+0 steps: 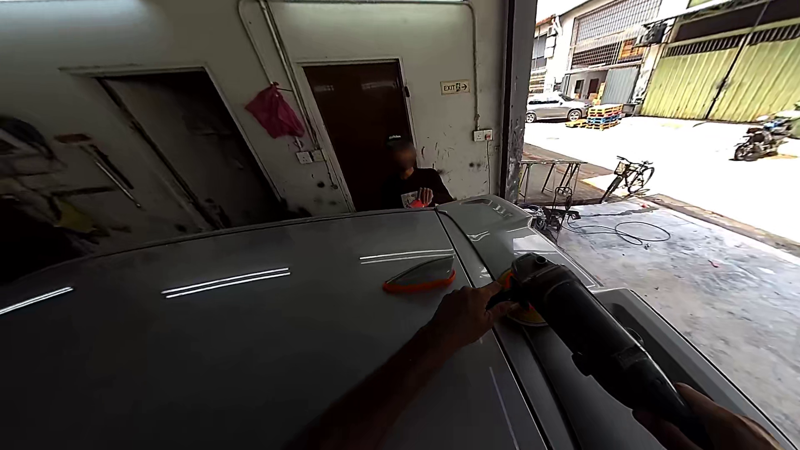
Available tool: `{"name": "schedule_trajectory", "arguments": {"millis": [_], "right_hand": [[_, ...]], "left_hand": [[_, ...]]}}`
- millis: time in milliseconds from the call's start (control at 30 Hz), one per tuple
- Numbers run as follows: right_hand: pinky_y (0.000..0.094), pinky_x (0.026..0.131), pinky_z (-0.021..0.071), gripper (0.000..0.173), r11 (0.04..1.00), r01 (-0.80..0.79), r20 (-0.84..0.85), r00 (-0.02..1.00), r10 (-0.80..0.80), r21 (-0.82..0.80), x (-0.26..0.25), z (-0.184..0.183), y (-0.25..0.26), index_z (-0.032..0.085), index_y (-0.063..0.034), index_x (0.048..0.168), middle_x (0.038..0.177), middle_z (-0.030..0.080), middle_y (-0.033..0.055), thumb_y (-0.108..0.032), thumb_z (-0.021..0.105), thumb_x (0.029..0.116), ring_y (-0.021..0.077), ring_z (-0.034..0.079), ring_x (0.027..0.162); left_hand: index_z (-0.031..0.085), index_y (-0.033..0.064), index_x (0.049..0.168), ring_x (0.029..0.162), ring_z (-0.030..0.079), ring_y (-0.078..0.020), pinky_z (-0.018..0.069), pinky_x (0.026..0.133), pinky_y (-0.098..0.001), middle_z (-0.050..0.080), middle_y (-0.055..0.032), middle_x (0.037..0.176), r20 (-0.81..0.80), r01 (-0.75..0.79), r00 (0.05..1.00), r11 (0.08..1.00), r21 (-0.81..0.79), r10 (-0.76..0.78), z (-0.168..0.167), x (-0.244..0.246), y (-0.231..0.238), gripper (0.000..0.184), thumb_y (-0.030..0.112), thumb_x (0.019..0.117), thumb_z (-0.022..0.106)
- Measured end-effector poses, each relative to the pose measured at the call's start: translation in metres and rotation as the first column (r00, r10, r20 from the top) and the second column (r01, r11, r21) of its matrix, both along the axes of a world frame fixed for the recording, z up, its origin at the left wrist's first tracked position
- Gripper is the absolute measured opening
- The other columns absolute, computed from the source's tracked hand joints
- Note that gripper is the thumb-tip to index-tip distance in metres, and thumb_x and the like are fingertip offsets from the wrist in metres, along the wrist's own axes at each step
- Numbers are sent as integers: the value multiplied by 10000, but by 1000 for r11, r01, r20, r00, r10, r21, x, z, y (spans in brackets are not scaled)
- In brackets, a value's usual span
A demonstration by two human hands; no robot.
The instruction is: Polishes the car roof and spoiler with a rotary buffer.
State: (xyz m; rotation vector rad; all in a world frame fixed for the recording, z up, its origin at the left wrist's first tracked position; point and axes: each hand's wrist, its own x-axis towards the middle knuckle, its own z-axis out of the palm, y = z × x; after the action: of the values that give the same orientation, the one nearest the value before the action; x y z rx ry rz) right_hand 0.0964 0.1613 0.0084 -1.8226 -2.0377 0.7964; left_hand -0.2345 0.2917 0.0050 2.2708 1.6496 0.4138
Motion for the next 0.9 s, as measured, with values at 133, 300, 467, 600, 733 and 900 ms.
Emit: {"name": "schedule_trajectory", "arguments": {"millis": [133,300,467,600,733,900], "right_hand": [[485,567,609,527,999,-12,-38,999,10,-38,-4,4,39,587,-50,1115,771,679,113,-563,566,994,260,697,596],[395,466,602,455,995,20,-112,993,-31,-93,-12,10,77,573,-132,1061,681,658,51,-581,564,987,201,668,495],[372,463,604,430,995,-8,-116,993,-3,-98,-26,11,109,568,-128,1051,686,662,50,-555,565,1006,186,669,491],[369,482,610,383,992,-18,-123,992,2,-128,-44,19,135,569,-97,1040,702,660,70,-480,553,1042,193,674,504],[354,486,602,384,987,-8,-129,992,-13,-161,-63,26,162,559,-70,1025,684,648,77,-452,533,1063,194,665,496],[367,494,604,411,988,-20,-136,991,-1,-150,-83,26,195,560,-38,1012,683,632,95,-440,504,1077,204,660,503]], "left_hand": [[624,183,1328,890,708,-294,562,786,-540,715,-108,942,-30,-7,1000,999,54,9,2,-2,29,503,569,1042,473],[610,193,1358,983,703,-333,547,830,-587,719,-130,1028,-131,-84,987,995,47,90,9,1,60,528,587,1041,456],[631,133,1280,1002,697,-345,543,840,-565,706,-152,1051,-225,-140,961,986,90,157,15,-1,80,500,546,1057,461],[626,129,1292,1030,691,-346,541,850,-556,699,-153,1096,-277,-191,937,975,109,215,21,-9,96,474,512,1070,460],[631,130,1301,1037,692,-352,541,842,-559,705,-159,1102,-287,-216,926,968,129,245,23,-22,118,472,507,1067,470],[629,110,1295,1097,672,-370,486,934,-583,705,-177,1156,-364,-269,885,956,113,292,31,-28,146,440,460,1078,473]]}}
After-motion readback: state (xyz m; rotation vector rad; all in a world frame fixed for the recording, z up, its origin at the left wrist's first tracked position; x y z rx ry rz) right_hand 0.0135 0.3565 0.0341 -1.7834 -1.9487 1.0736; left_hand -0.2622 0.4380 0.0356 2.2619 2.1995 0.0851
